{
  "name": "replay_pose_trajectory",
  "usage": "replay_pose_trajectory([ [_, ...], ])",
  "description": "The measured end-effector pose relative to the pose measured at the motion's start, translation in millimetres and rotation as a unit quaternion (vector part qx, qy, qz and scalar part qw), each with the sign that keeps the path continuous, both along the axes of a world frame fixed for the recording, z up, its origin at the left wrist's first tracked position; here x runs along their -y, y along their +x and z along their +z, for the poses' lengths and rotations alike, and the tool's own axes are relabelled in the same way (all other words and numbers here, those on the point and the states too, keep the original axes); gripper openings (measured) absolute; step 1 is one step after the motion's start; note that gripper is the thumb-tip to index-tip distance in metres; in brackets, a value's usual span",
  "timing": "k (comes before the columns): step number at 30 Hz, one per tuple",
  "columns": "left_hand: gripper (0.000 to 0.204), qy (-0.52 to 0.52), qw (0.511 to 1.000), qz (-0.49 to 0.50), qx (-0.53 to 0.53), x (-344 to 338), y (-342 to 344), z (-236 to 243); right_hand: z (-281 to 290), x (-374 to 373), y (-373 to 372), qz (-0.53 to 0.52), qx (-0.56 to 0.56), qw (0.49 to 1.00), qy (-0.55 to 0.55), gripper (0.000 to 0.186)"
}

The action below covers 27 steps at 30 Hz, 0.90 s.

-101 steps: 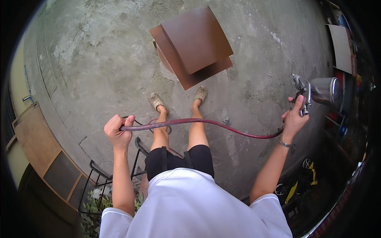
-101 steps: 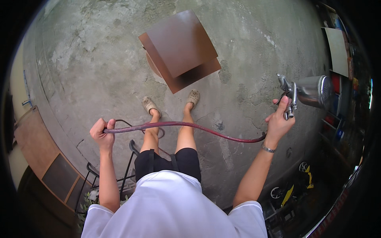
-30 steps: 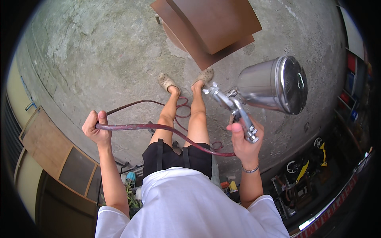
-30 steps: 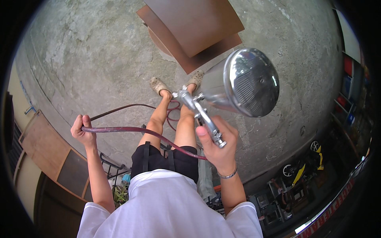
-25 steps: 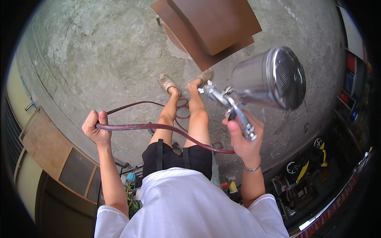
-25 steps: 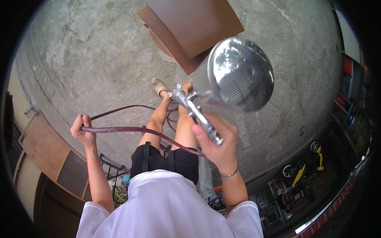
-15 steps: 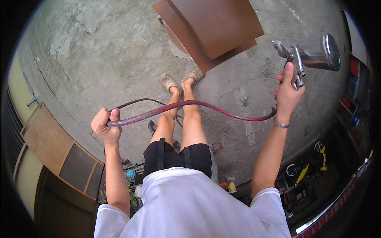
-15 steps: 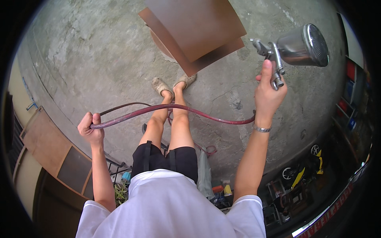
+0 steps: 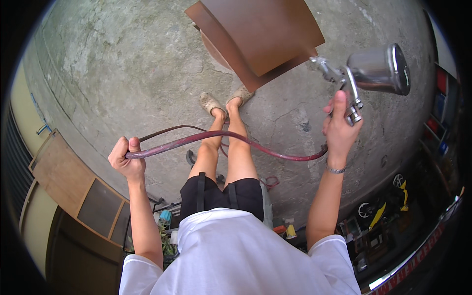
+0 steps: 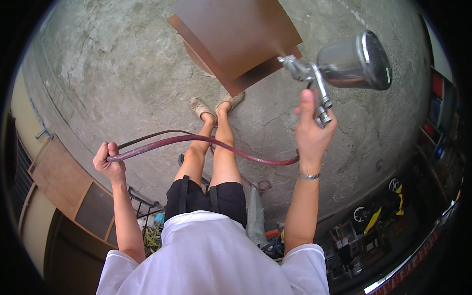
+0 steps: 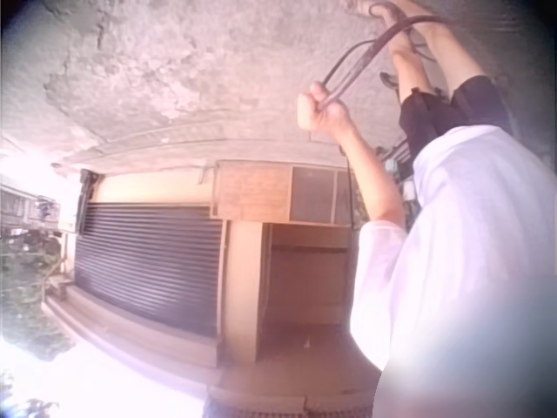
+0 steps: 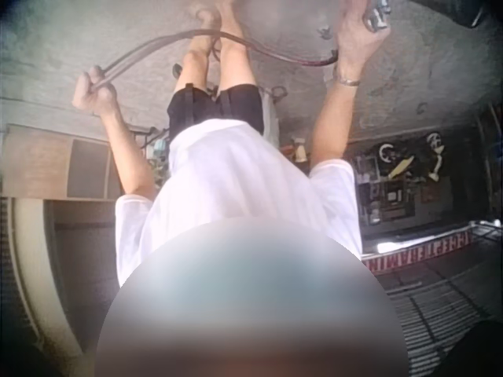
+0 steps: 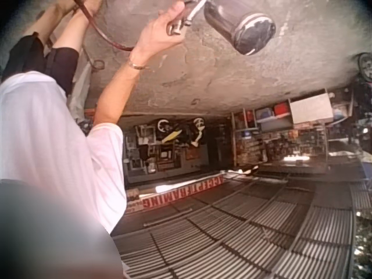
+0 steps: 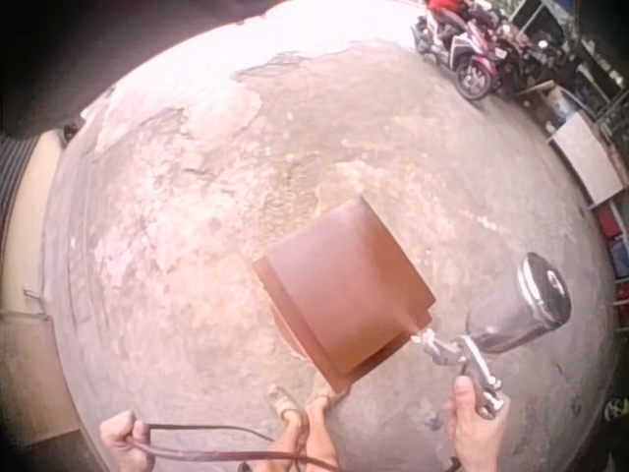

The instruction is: The person uses a spray gun to apply paint to a small wooden box placed on a table. They move around the box to cover different sides, maintaining a steady hand and consistent distance from the surface.

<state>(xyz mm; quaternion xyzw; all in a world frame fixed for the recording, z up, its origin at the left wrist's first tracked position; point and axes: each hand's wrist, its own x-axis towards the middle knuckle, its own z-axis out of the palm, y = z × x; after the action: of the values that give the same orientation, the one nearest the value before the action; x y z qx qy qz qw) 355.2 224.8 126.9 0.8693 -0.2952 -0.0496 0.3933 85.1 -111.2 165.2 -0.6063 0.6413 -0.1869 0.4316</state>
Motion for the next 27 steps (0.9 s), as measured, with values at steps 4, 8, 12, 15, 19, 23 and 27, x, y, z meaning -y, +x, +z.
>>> replay_pose_trajectory([
  [4,0.061,0.009,1.0,0.01,0.021,-8.0,2.3,3.1,7.9,-52.5,-4.7,0.076,0.042,0.995,0.058,0.038],
  [8,0.06,0.007,1.0,0.008,0.018,-16.2,7.7,2.5,27.3,-80.9,0.3,0.197,0.056,0.975,0.08,0.033],
  [12,0.06,0.007,1.0,0.009,0.011,-20.8,10.2,3.9,38.2,-85.2,8.8,0.24,0.095,0.96,0.105,0.033],
  [15,0.061,0.008,1.0,0.001,0.005,-18.8,8.8,6.7,30.2,-68.9,13.9,0.2,0.039,0.975,0.087,0.033],
  [19,0.062,0.01,1.0,-0.005,0.014,-10.9,1.8,5.3,-2.5,-14.3,19.0,0.046,-0.029,0.998,0.024,0.039],
  [23,0.062,0.018,0.999,-0.025,0.01,-6.9,-4.5,2.8,-22.8,48.5,14.8,-0.017,-0.048,0.992,-0.12,0.046],
  [27,0.062,0.004,0.999,-0.043,0.005,-3.3,-6.6,-1.1,-22.3,76.4,5.3,-0.096,-0.056,0.979,-0.173,0.047],
])
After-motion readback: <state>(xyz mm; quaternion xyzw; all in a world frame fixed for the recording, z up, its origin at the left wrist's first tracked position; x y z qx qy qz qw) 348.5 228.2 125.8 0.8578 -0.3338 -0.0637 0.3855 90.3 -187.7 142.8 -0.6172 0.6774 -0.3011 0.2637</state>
